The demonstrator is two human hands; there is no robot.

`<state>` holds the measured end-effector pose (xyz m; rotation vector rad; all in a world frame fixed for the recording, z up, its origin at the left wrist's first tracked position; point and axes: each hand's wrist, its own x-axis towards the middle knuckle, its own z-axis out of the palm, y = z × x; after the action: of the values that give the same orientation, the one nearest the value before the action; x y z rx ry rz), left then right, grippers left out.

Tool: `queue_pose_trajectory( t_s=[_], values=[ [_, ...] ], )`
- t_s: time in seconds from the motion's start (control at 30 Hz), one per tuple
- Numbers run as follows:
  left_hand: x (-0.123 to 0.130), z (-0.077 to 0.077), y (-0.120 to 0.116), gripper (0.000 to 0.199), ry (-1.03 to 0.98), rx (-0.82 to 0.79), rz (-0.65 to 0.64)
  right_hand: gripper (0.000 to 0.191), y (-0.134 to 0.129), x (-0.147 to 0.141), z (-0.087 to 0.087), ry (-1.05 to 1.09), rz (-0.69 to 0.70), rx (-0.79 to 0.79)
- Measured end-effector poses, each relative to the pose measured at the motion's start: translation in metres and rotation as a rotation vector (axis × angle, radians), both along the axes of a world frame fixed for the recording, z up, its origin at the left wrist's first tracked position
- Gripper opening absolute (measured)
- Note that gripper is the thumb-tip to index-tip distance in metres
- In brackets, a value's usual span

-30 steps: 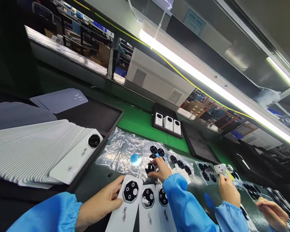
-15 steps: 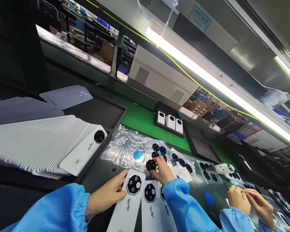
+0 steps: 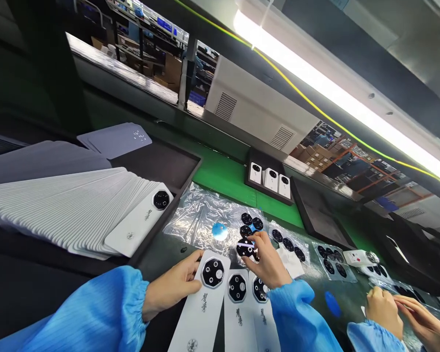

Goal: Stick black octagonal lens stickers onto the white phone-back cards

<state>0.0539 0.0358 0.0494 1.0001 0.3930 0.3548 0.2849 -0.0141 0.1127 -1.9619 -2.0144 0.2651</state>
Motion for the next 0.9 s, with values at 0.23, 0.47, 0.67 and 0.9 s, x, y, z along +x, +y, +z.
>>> queue_pose_trajectory(
  t_s=[0.23,0.47,0.67,0.9],
  values=[
    [0.0,0.007,-0.002,0.041,0.033,-0.055,0.002,0.036,-0.042,-0.03,0.01,0.033,0.068,0.108],
    [0.0,0.013,-0.001,0.04,0.086,-0.046,0.009,0.032,-0.051,-0.038,0.005,0.049,0.055,0.09],
    [0.001,0.013,-0.001,0.042,0.111,-0.042,0.01,0.034,-0.053,-0.033,0.003,0.046,0.038,0.102],
    [0.001,0.011,-0.002,0.042,0.098,-0.045,-0.004,0.037,-0.05,-0.039,0.002,0.064,0.049,0.05]
  ],
)
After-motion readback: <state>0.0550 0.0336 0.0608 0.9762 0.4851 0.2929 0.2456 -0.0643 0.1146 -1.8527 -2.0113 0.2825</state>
